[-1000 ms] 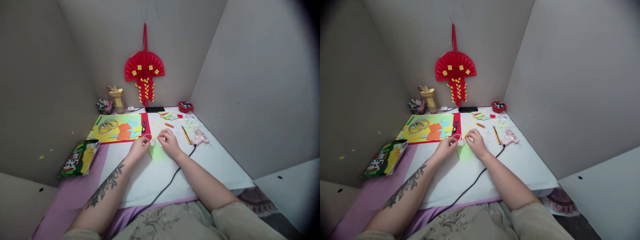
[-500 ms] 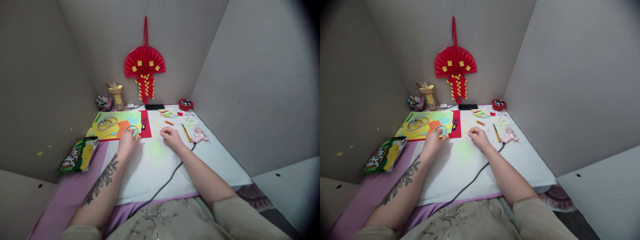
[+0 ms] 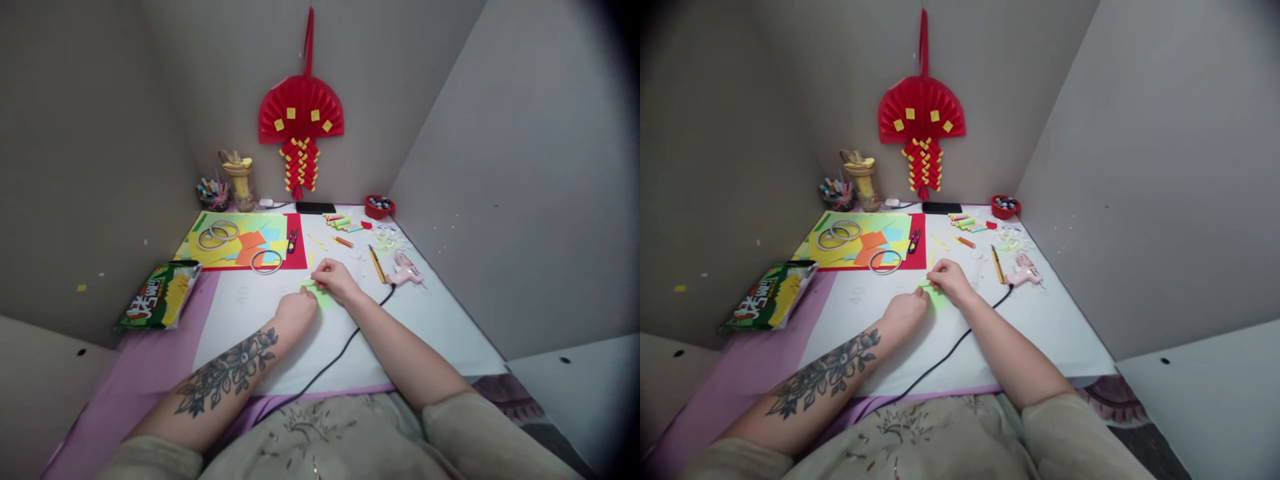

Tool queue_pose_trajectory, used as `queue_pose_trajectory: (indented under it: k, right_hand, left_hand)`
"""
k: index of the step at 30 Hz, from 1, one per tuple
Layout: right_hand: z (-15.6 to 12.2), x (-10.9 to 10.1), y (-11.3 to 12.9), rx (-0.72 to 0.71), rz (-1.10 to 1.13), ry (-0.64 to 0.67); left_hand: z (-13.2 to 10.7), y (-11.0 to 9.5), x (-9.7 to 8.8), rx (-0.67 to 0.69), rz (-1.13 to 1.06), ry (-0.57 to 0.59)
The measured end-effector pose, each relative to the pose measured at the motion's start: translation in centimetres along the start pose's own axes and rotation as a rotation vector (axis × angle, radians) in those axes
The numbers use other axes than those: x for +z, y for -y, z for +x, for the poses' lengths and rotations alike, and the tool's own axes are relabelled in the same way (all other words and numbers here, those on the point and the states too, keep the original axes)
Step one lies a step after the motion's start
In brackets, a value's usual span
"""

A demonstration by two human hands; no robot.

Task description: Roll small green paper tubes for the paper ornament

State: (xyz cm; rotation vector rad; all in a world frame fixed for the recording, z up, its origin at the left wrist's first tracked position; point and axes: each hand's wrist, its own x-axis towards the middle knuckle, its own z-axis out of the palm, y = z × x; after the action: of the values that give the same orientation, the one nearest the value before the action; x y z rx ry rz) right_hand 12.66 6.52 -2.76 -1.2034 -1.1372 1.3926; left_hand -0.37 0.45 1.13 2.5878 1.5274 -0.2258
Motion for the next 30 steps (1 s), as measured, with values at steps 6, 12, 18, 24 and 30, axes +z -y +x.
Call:
queue_pose_trajectory:
  k: [6, 12, 18, 24, 30]
  right_hand:
    - [0.1, 0.7, -0.4, 0.026, -0.068, -0.028]
    - [0.4, 0.6, -0.5, 0.023, -0.099, -0.07]
    - [0.5, 0.7, -0.8, 0.026, -0.118, -0.111]
    - [0.6, 0.5, -1.2, 0.005, -0.147, -0.116]
    - [0.5, 0.6, -1.2, -0.018, -0.173, -0.119]
  left_hand:
    - [0.0, -0.3, 0.4, -0.055, -0.04, -0.019]
    - [0.0, -0.4, 0.5, -0.106, -0.088, -0.025]
    - [0.0, -0.4, 0.5, -0.112, -0.092, -0.029]
    - [-0.1, -0.5, 0.3, -0.125, -0.089, -0.013]
    - [-0.1, -0.5, 0.1, -0.12, -0.062, 0.001]
